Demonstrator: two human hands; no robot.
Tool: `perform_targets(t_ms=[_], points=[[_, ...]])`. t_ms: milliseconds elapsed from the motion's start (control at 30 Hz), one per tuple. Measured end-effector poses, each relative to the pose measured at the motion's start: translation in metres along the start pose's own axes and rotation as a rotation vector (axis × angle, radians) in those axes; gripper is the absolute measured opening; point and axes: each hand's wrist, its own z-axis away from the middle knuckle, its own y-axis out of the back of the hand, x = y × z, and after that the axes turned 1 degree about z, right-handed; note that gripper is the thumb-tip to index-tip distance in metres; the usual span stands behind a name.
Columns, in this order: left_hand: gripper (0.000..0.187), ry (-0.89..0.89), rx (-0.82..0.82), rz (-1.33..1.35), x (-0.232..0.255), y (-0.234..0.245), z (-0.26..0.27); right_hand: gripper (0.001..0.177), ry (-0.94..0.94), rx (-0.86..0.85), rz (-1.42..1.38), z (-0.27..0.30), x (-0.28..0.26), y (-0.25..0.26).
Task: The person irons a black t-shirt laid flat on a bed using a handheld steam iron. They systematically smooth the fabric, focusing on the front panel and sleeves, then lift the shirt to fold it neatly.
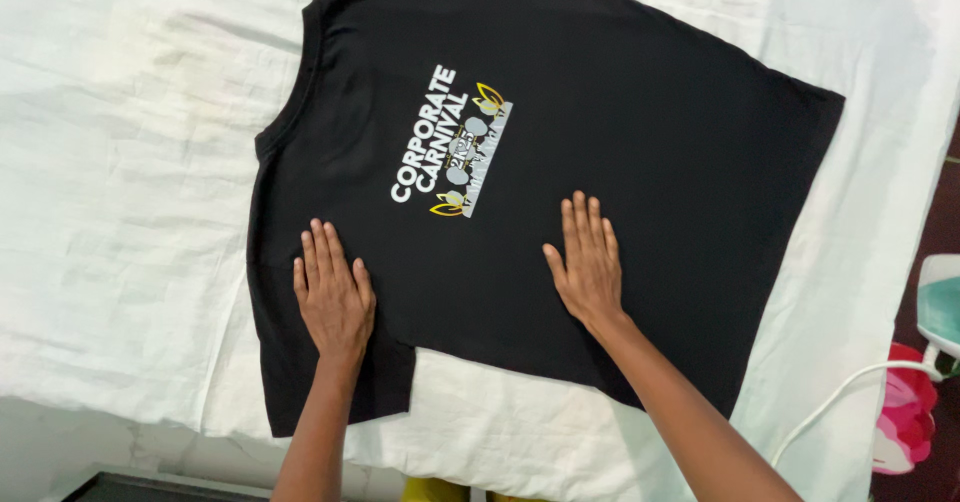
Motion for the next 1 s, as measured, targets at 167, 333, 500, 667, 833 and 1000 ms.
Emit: perform_targets(t_ms=[167,333,500,667,833,1000], points=[[0.063,0.067,0.002,0.004,0.004,-0.009,-0.019,0.073,0.142,-0.034,0.005,-0.049,-0.026,-0.003],[0.064,0.047,0.001,-0.001,0.002,-0.010,-0.048,0.075,0.237,-0.061,0.062,-0.098,-0.061,-0.005],[0.063,-0.009,-0.012,0.020,-0.002,-0.017,-0.095,0.073,0.307,-0.048,0.046,-0.142,-0.093,-0.010],[0.062,-0.064,0.003,0.058,-0.004,-0.028,-0.139,0.072,0.389,-0.006,0.055,-0.184,-0.124,-0.015],[0.063,-0.063,-0.011,0.064,-0.003,-0.034,-0.153,0.073,0.412,0.001,0.078,-0.221,-0.154,-0.015],[0.063,-0.059,-0.022,0.035,-0.004,-0.037,-0.152,0.073,0.448,0.062,0.017,-0.263,-0.178,-0.019]])
